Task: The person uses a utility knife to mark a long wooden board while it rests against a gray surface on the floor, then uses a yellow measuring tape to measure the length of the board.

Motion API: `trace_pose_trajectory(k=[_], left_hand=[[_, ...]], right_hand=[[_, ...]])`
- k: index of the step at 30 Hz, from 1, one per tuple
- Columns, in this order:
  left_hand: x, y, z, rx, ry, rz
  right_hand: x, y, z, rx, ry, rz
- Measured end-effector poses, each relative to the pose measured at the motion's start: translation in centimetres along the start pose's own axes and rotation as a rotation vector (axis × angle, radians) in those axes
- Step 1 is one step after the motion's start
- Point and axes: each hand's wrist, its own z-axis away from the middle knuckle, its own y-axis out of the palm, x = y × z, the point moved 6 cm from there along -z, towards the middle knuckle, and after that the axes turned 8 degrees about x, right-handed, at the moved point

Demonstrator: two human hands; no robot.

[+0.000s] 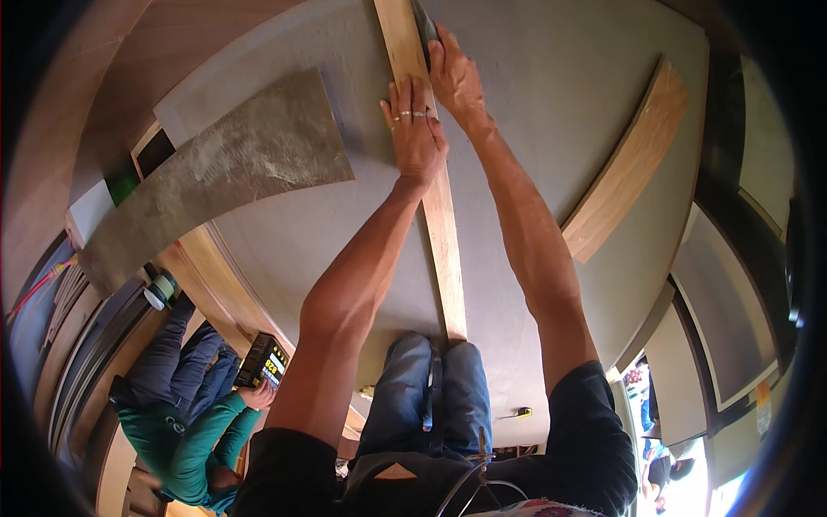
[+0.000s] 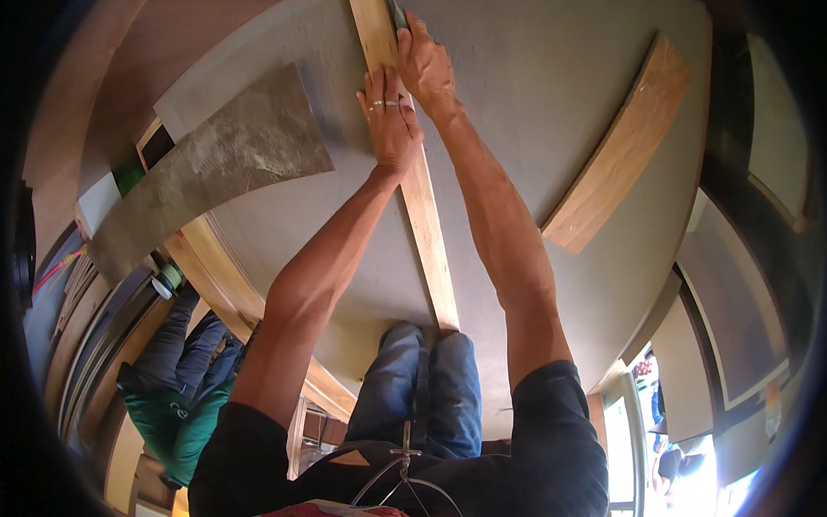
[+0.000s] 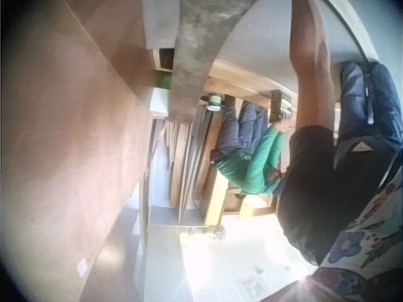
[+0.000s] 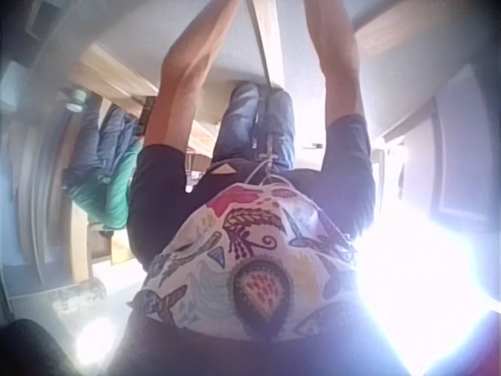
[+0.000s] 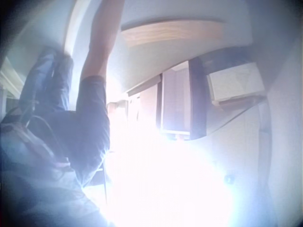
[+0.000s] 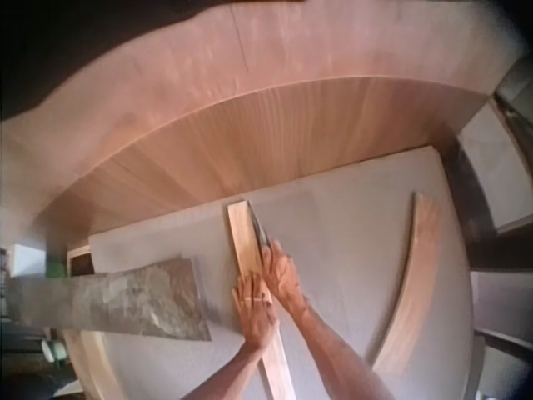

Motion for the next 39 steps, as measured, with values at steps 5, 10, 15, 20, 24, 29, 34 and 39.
trace_pose_trajectory(k=[5,10,15,20,24,29,34,39], left_hand=[[-0.5,0.6,-0.4,-0.018,0.009,0.018],[0.5,-0.5,0.5,-0.055,0.011,0.041],[-0.8,-0.5,0.2,-0.058,0.005,0.080],[-0.1,-0.5,0.2,-0.044,0.015,0.036],[0.4,0.0,0.2,-0.066,0.008,-0.007],[-0.3,0.2,-0.1,-0.002,-0.014,0.006],[0.0,0.0,0.2,0.012,-0.027,0.024],[0.4,-0.2,0.5,-0.013,0.022,0.059]], right_hand=[[-0.7,-0.9,2.6,-0.027,0.024,0.089],[-5.3,0.4,19.9,0.017,0.070,0.005],[-7.8,-0.3,33.9,0.003,0.175,-0.048],[-3.5,-1.9,21.3,-0.057,0.069,-0.089],[-0.2,-1.9,7.4,-0.062,0.049,-0.056],[-0.2,-1.1,1.6,-0.085,0.001,-0.022],[-0.2,0.2,1.2,-0.085,-0.003,-0.045],[-0.3,0.9,0.7,-0.107,-0.022,-0.031]])
